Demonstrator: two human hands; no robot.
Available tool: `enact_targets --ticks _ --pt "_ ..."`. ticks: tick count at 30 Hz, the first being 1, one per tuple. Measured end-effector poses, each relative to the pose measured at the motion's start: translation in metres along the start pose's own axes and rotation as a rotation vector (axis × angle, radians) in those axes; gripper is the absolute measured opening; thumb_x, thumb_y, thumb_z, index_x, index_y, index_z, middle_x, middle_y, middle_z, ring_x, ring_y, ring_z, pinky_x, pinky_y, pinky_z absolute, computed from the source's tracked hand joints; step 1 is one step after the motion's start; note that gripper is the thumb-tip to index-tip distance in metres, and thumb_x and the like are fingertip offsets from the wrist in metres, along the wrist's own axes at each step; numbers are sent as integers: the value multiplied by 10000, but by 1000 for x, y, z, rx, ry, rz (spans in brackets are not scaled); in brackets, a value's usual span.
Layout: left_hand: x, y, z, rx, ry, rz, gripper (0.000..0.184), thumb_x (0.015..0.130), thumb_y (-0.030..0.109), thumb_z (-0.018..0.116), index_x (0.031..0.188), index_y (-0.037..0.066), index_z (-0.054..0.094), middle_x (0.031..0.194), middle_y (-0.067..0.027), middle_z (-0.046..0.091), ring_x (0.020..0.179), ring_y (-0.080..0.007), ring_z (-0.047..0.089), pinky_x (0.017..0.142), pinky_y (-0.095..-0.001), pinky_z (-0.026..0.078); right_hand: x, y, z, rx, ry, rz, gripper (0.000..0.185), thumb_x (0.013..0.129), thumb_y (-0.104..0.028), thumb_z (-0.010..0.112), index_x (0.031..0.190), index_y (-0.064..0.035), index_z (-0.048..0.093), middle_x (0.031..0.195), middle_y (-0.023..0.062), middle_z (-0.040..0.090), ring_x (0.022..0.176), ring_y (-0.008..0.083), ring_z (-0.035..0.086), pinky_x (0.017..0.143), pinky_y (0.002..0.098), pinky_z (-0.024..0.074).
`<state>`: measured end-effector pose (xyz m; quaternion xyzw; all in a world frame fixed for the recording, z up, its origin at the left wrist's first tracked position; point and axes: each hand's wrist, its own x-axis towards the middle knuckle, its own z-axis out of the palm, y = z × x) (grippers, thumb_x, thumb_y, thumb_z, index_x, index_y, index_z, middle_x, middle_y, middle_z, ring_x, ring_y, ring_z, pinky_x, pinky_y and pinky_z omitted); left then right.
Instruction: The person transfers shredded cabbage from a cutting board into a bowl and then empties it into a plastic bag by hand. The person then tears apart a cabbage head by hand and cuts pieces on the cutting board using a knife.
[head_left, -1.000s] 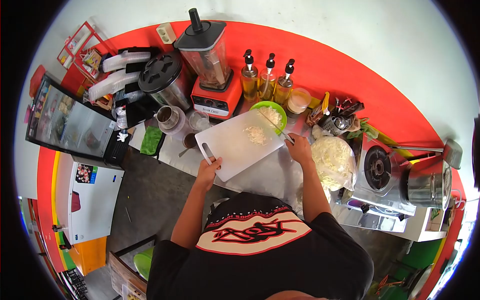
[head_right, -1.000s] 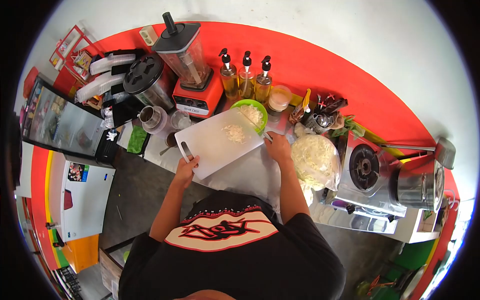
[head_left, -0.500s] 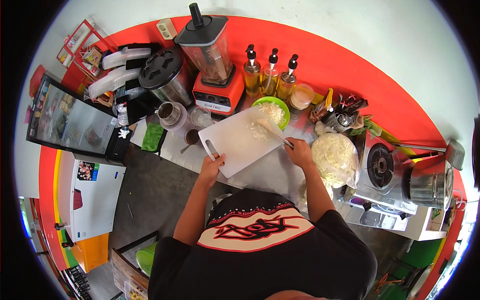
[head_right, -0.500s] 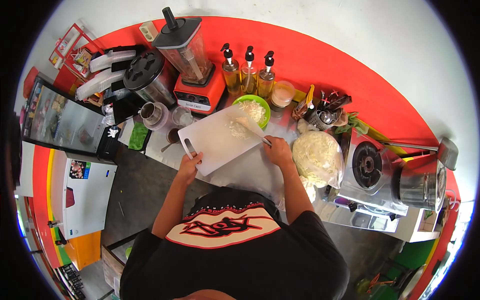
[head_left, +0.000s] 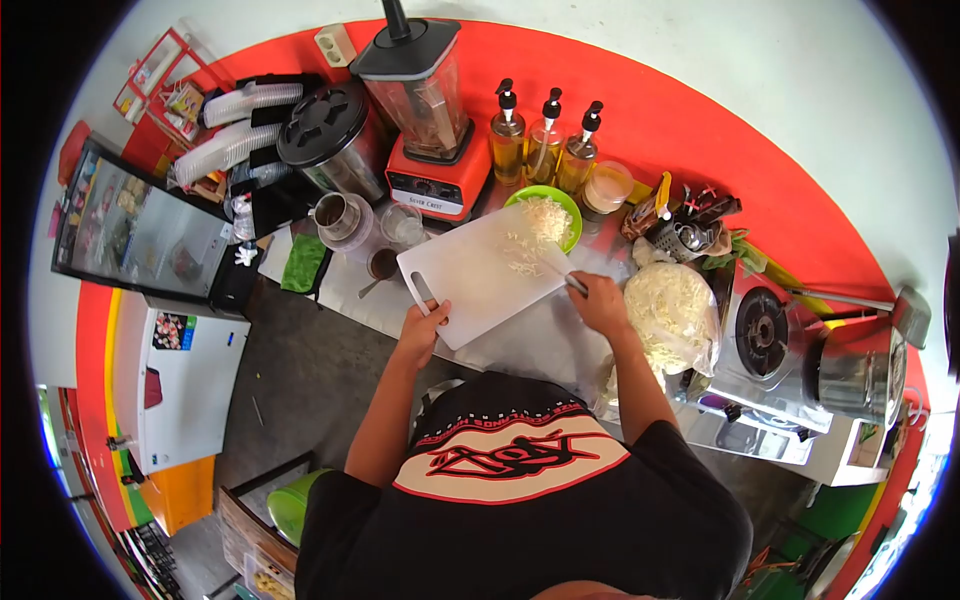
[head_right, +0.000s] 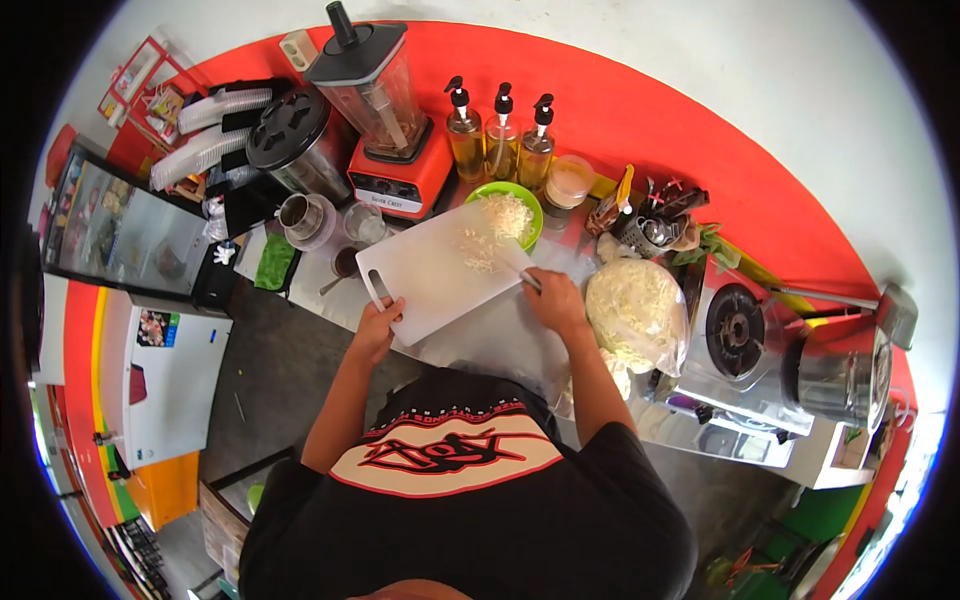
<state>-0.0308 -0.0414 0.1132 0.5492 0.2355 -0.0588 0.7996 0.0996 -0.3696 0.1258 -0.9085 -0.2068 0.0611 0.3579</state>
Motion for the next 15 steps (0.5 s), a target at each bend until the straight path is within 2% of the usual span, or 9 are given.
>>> enact_targets --ticks 3,8,15 --pt "0 -2 -2 -14 9 -4 167 985 174 656 994 13 697 796 53 552 739 -74 445 706 -248 375 -21 -14 1 -38 -53 -50 250 890 -203 654 1100 -81 713 997 190 717 928 410 674 818 485 542" --pt "0 -5 -2 -15 -11 8 161 995 172 641 981 21 693 797 54 549 741 -77 442 709 -250 377 -39 -8 4 -119 -137 -45 249 897 -194 648 1127 -101 672 938 175 688 861 405 670 776 499 540" --pt "-4 -9 3 -27 -3 -18 168 1004 191 632 1005 32 685 804 53 541 739 -74 447 706 -252 391 -15 15 6 -288 -90 -68 273 891 -182 644 1158 -125 632 941 158 658 841 401 670 755 503 550"
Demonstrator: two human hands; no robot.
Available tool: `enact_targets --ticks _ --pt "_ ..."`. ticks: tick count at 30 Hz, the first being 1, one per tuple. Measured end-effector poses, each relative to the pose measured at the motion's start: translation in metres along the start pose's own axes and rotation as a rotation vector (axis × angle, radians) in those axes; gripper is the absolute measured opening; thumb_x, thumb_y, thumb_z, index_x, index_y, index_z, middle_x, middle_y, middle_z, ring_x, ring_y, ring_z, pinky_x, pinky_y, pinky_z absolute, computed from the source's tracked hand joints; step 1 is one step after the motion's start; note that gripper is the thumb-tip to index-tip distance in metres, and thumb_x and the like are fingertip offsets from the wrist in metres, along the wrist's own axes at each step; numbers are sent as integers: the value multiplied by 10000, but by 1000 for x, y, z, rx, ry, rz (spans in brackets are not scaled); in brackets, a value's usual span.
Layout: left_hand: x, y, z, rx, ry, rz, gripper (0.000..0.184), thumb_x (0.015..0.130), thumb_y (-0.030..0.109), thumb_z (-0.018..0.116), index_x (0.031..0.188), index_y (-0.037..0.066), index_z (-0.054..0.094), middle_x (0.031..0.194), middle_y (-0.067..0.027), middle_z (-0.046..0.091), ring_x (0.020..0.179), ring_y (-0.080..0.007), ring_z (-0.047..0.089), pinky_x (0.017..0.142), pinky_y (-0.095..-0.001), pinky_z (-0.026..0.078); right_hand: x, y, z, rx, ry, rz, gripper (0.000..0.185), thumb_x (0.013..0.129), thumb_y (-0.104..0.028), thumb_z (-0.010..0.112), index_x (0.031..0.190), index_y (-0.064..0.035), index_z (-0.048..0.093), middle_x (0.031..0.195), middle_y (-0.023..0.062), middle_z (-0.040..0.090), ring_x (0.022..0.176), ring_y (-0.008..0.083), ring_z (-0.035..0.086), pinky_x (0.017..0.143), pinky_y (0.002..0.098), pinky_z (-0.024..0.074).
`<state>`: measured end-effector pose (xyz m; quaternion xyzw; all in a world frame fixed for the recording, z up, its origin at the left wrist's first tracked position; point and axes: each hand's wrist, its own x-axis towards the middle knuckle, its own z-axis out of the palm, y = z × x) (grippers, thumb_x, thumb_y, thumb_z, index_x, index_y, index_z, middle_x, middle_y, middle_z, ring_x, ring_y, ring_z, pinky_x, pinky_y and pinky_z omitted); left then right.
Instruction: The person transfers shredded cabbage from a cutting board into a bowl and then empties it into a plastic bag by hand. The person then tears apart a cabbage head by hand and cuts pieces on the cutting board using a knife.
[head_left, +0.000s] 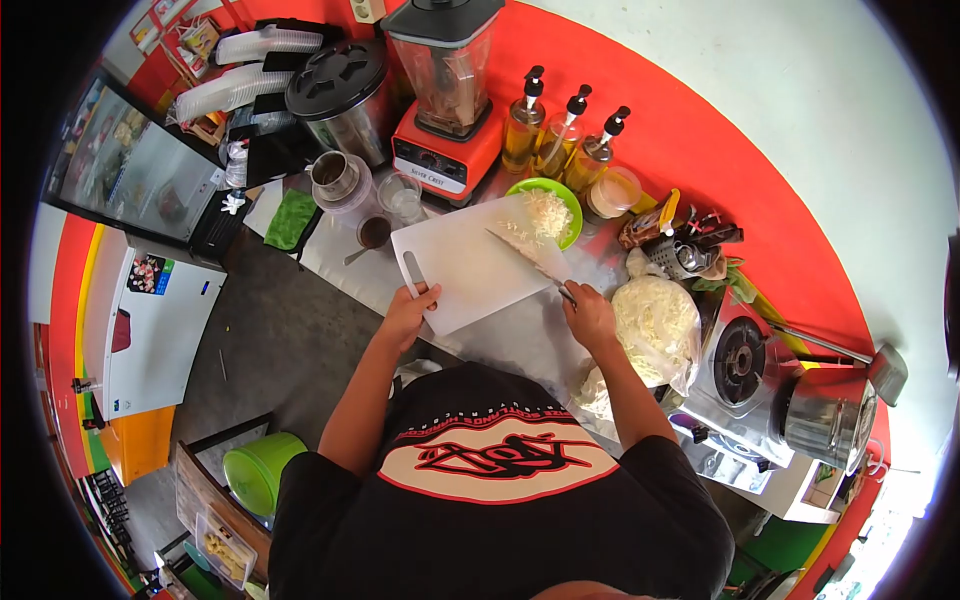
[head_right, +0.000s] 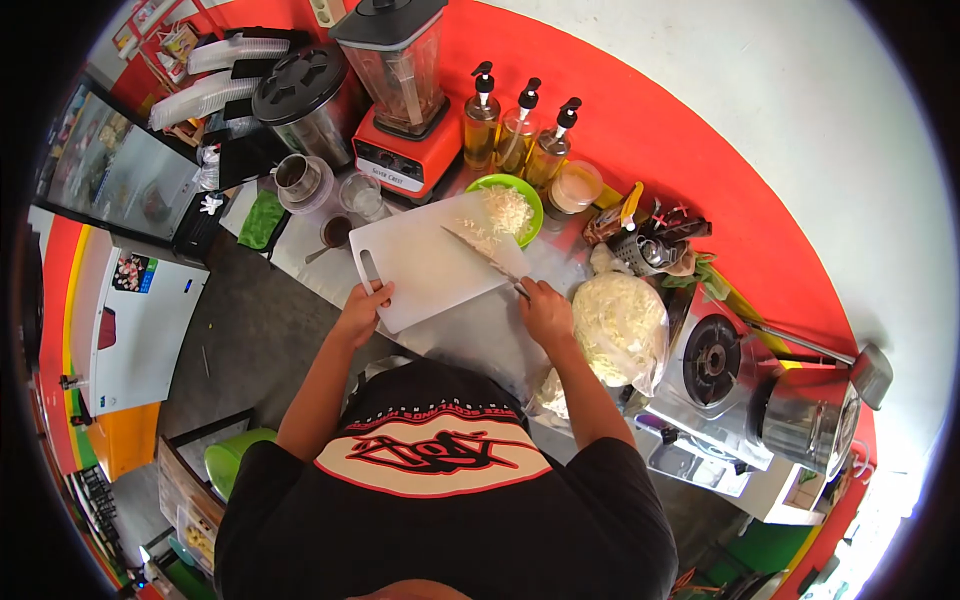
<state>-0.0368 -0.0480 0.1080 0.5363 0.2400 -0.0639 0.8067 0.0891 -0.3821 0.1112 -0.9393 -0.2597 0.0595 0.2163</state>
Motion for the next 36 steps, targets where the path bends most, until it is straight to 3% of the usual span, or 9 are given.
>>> enact_targets --ticks 10,12,21,24,28,34,36 --pt "-9 2 12 14 33 -2 164 1014 204 615 984 53 672 792 58 514 720 -65 444 676 -246 389 58 47 -9 -42 -3 18 237 856 -144 653 1086 -87 645 945 203 658 902 424 650 780 528 521" --pt "-10 -2 13 -5 27 2 167 1011 195 620 1005 40 681 808 57 536 740 -70 446 700 -248 391 65 53 -12 -75 -35 19 270 872 -187 639 1131 -113 641 997 186 670 926 409 668 829 519 538" --pt "-16 -1 22 -4 86 5 174 1000 189 641 1017 28 704 821 59 560 754 -72 444 715 -246 384 38 3 -20 65 -26 -94 248 882 -192 639 1119 -117 637 947 174 670 881 406 665 782 509 542" --pt "-17 1 22 1 88 8 178 997 192 646 1021 27 706 823 62 563 751 -69 445 712 -243 382 37 -6 -18 10 -116 -69 263 884 -195 643 1136 -118 636 957 168 669 898 397 669 794 507 545" --pt "-19 2 23 20 106 25 164 1010 208 625 962 58 671 778 55 534 703 -55 477 642 -235 390 47 10 -13 -1 -89 -21 282 885 -193 640 1158 -126 643 994 171 675 927 391 673 815 502 552" --pt "-18 3 23 18 101 45 164 1008 199 628 960 48 670 781 55 539 703 -59 475 652 -241 394 60 31 -17 -48 -70 66 316 876 -181 637 1186 -117 652 1036 187 682 966 397 672 861 492 551" --pt "-19 6 25 26 111 47 165 1007 198 630 955 46 670 783 52 541 706 -62 477 654 -243 396 57 23 -22 10 -17 69 285 873 -172 655 1144 -88 668 983 192 687 936 401 664 839 505 536"
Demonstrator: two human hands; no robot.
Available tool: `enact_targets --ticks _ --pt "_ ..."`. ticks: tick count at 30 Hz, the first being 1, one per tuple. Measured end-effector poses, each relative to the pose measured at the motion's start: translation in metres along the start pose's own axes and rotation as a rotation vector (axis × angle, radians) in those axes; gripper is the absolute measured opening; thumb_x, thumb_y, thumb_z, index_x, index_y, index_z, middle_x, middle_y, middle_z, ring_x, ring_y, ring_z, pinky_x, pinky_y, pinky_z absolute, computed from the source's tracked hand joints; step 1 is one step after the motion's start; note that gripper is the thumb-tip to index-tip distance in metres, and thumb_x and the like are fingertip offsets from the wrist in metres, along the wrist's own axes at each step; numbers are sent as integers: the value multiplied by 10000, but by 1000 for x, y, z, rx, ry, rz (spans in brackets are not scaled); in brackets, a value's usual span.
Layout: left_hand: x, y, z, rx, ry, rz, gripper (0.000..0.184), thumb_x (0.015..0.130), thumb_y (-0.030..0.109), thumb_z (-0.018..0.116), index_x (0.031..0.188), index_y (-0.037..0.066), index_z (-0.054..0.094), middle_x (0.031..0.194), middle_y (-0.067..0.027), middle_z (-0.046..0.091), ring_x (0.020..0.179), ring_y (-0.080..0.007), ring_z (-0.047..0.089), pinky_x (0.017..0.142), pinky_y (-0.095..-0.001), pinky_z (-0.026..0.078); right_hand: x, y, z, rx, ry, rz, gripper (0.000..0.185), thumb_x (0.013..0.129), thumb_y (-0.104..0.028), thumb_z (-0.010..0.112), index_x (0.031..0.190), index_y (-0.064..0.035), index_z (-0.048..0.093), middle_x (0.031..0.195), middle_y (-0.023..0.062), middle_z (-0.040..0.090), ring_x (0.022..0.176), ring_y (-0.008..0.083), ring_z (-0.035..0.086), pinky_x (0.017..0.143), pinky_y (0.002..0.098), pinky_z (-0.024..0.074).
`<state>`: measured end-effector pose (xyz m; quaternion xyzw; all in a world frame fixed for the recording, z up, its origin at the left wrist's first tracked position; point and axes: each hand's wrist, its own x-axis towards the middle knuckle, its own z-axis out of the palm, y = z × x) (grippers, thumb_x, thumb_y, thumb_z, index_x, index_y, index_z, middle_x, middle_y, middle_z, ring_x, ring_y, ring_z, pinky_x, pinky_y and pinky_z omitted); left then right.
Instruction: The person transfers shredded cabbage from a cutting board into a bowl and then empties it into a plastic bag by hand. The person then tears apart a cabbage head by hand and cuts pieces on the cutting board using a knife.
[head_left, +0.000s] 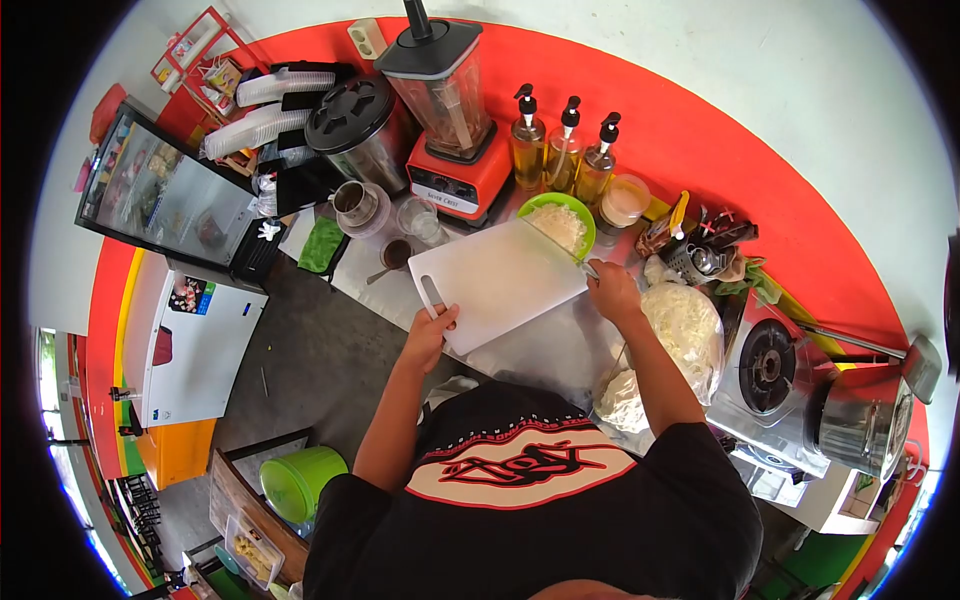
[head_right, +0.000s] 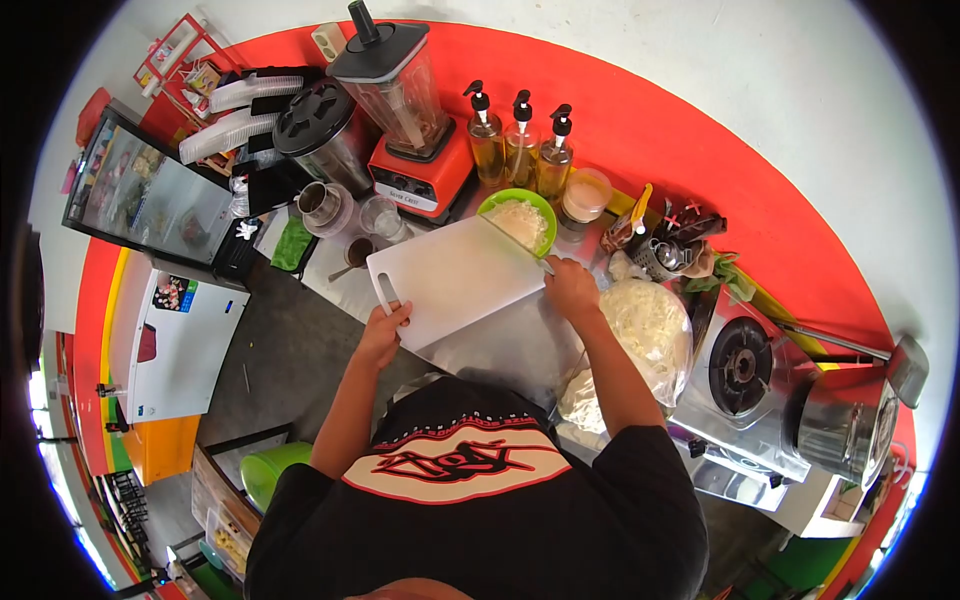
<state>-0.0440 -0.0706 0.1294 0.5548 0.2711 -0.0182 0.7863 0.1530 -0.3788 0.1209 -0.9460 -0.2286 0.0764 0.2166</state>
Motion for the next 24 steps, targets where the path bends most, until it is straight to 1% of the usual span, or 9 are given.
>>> enact_targets --ticks 3,5,7,8,14,17,20,23,24 --pt "-1 -1 1 2 4 4 170 1005 200 634 950 43 671 787 49 546 712 -66 483 658 -245 400 -12 -7 0 59 11 -103 258 884 -175 644 1130 -105 675 980 179 688 925 392 665 818 503 536" --pt "0 -3 -2 -1 -4 16 173 1004 202 636 949 41 672 788 47 547 716 -67 487 660 -245 402 -23 -10 -1 59 -20 -113 247 888 -178 636 1124 -116 677 975 171 687 916 387 664 807 499 535" --pt "0 -5 -4 -47 -13 -17 192 986 209 674 1043 28 706 823 61 577 744 -62 445 716 -243 382 -27 -8 -1 57 -49 -129 237 892 -182 629 1117 -128 679 970 162 686 908 382 664 795 496 534" --pt "1 -6 -5 -45 -16 -20 192 986 209 674 1043 28 706 823 61 577 744 -62 445 716 -243 382 -28 -3 0 41 -66 -142 252 882 -186 634 1126 -135 672 973 155 686 919 379 668 805 496 540" --pt "-1 -4 -12 -47 -23 -35 178 985 218 675 988 41 693 799 59 545 735 -64 447 713 -250 388 -17 24 -1 7 -99 -140 290 861 -205 637 1144 -150 671 984 149 688 946 372 671 823 490 547" --pt "0 -6 -14 -30 -20 -34 172 989 217 669 949 50 676 788 56 528 726 -66 447 700 -257 390 -8 36 2 -5 -70 -94 288 861 -199 642 1142 -147 675 997 154 690 954 370 670 831 492 545" --pt "1 -10 -14 -57 -18 -14 175 994 218 664 928 55 665 779 55 518 723 -66 452 692 -257 393 -7 41 3 13 30 -80 261 838 -145 643 1092 -104 682 944 183 686 908 397 663 796 495 530" --pt "-2 -10 -15 -80 5 -7 178 995 219 662 926 56 661 776 54 510 727 -67 459 695 -251 392 -13 36 0 83 77 -135 273 833 -146 655 1101 -104 685 943 177 686 896 393 661 791 488 531" --pt "-2 -10 -15 -78 18 -9 194 1009 217 637 899 57 640 770 44 504 720 -78 479 691 -259 415 -17 35 -4 83 25 -172 284 844 -167 658 1124 -133 684 956 157 684 917 379 665 804 488 536"
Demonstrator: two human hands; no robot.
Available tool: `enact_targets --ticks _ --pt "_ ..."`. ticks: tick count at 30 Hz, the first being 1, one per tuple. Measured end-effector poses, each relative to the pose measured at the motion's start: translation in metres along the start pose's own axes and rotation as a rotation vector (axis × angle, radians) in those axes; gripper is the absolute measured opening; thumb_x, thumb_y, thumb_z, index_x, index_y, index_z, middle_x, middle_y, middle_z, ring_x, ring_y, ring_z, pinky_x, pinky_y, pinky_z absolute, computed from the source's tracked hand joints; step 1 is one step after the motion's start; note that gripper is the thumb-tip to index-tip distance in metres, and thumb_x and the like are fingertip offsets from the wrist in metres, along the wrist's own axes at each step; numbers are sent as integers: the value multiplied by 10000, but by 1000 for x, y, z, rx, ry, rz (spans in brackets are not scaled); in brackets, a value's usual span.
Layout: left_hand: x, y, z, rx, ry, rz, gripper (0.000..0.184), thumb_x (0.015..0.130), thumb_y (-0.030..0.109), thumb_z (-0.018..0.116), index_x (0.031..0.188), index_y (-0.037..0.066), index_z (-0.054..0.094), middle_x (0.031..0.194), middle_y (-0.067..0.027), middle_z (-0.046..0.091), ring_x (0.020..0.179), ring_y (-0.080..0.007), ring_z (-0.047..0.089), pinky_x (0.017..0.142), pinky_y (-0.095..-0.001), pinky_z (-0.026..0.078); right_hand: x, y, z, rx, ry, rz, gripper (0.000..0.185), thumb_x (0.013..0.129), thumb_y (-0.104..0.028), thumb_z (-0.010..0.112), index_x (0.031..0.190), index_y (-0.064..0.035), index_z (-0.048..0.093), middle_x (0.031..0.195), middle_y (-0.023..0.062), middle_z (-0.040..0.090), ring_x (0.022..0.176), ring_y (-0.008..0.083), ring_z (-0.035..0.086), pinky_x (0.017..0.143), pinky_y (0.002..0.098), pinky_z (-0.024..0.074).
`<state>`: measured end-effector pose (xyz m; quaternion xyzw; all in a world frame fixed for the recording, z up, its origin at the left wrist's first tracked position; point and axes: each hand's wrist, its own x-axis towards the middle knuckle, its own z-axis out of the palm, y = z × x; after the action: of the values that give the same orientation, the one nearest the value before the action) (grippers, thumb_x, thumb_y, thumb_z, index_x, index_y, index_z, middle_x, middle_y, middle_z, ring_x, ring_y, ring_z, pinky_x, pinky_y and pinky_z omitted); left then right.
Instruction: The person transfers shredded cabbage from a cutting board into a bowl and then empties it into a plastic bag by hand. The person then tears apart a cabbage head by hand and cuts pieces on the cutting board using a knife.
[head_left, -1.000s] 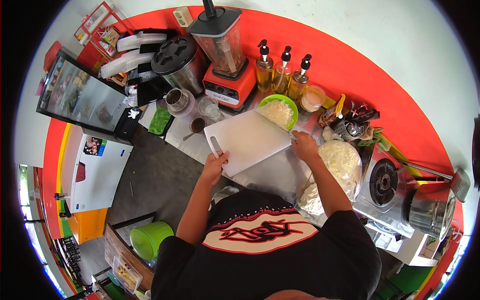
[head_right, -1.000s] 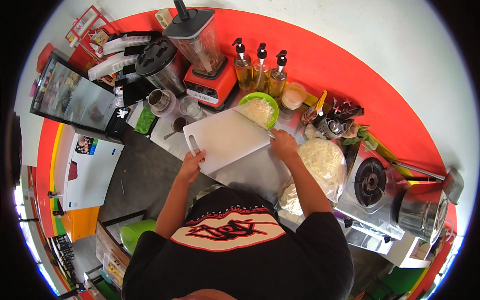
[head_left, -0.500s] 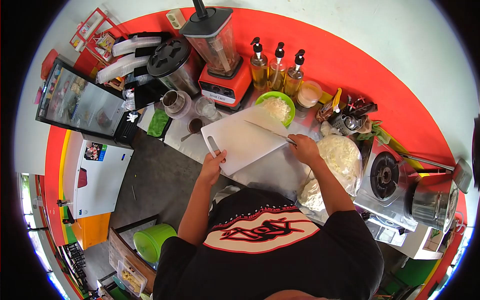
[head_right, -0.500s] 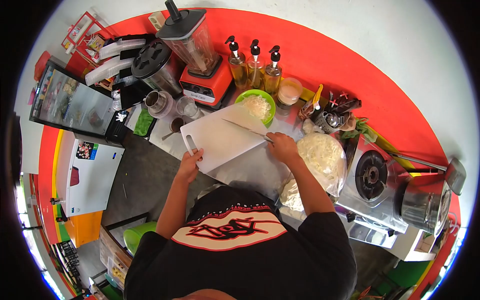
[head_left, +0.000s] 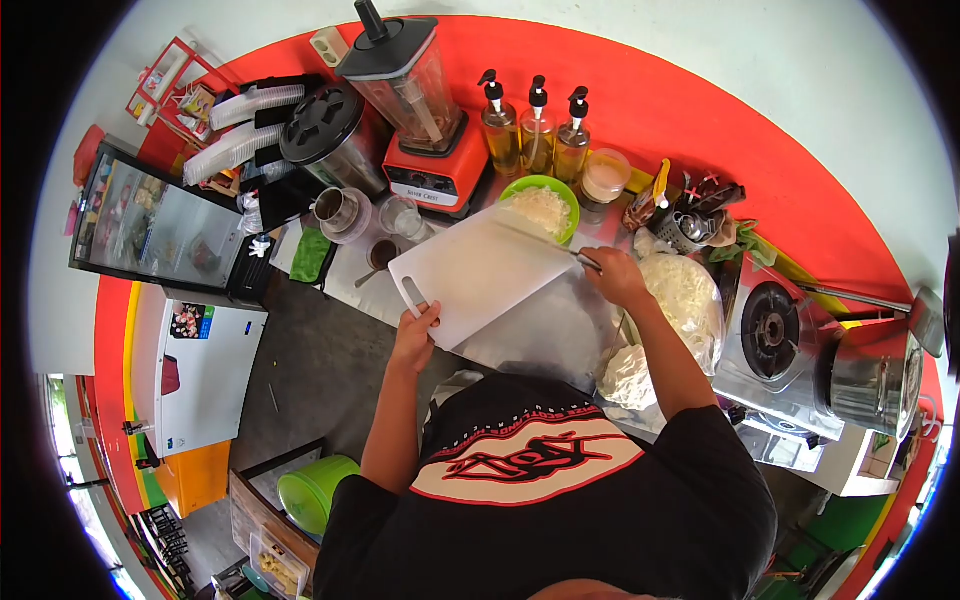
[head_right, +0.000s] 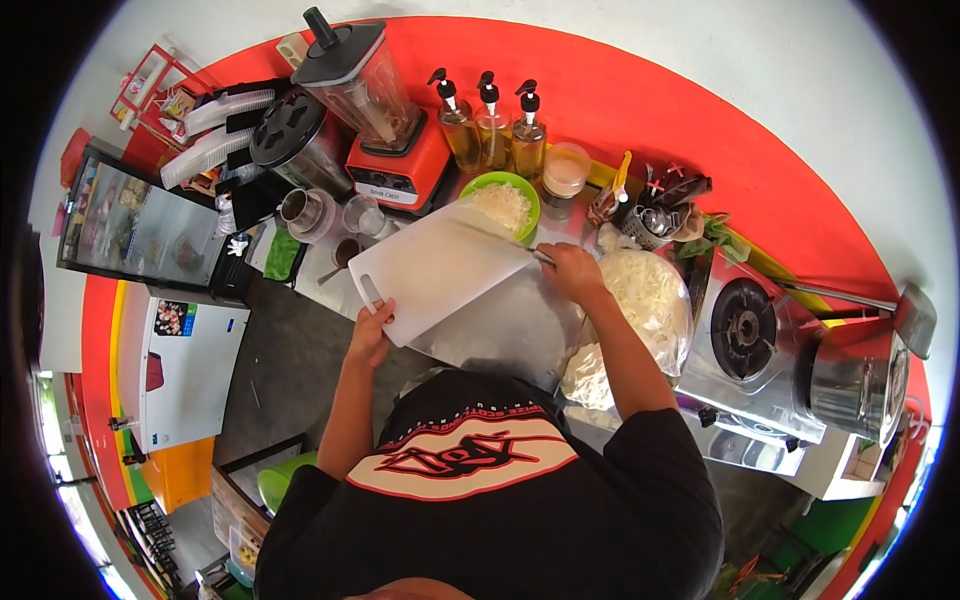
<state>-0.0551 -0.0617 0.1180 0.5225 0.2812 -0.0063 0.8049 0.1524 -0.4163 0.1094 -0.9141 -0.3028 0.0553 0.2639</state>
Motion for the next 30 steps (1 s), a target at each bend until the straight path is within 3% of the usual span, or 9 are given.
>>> enact_targets --ticks 2,5,11,13,17,19,20,22,30 --pt "-1 0 0 1 11 -1 216 1023 214 611 872 59 619 764 34 498 713 -90 499 686 -267 439 -4 -5 -5 3 -52 -34 295 854 -188 661 1148 -162 682 970 137 682 939 365 668 817 487 542" --pt "-6 4 4 1 25 -7 210 1024 215 609 896 50 632 756 39 484 706 -84 492 681 -263 439 -7 -8 -7 5 -31 -62 244 841 -155 648 1079 -118 693 928 158 673 875 383 655 783 498 529" --pt "-5 0 -1 7 -19 10 168 987 214 669 944 52 663 770 53 490 734 -67 452 701 -253 389 9 8 8 -48 0 58 202 867 -180 622 1054 -137 684 939 158 676 904 389 662 794 505 531" --pt "-6 1 0 13 -25 14 168 980 210 678 971 42 677 780 55 506 735 -64 442 699 -249 383 13 2 8 -105 47 143 212 866 -179 627 1064 -130 684 948 162 681 918 396 666 808 501 538" --pt "-9 2 1 64 2 45 177 974 204 685 1001 29 693 797 56 530 733 -62 431 698 -243 376 13 -18 4 -50 27 110 235 870 -183 632 1092 -129 688 968 161 687 918 396 670 820 499 544" --pt "-13 3 2 46 0 42 193 972 202 686 1020 17 704 807 57 547 730 -60 430 696 -237 370 11 -28 4 -64 -73 88 308 874 -191 656 1179 -150 675 1011 154 690 973 372 678 860 479 553" --pt "-14 4 2 46 -2 37 193 972 202 686 1020 17 704 807 57 547 730 -60 430 696 -237 370 10 -30 6 -65 -75 94 308 874 -191 656 1179 -150 675 1011 154 690 973 372 678 860 479 553" --pt "-18 13 7 130 -23 70 193 1000 191 641 851 70 620 761 42 504 704 -65 458 659 -246 385 11 -29 11 -52 -57 119 312 881 -182 633 1186 -142 689 1026 172 695 946 391 674 829 499 547" --pt "-16 13 1 101 -14 83 166 986 189 659 944 29 674 770 51 515 717 -60 435 673 -240 363 7 -25 22 -20 29 206 316 882 -176 629 1189 -114 671 1029 184 693 960 394 673 843 496 551"
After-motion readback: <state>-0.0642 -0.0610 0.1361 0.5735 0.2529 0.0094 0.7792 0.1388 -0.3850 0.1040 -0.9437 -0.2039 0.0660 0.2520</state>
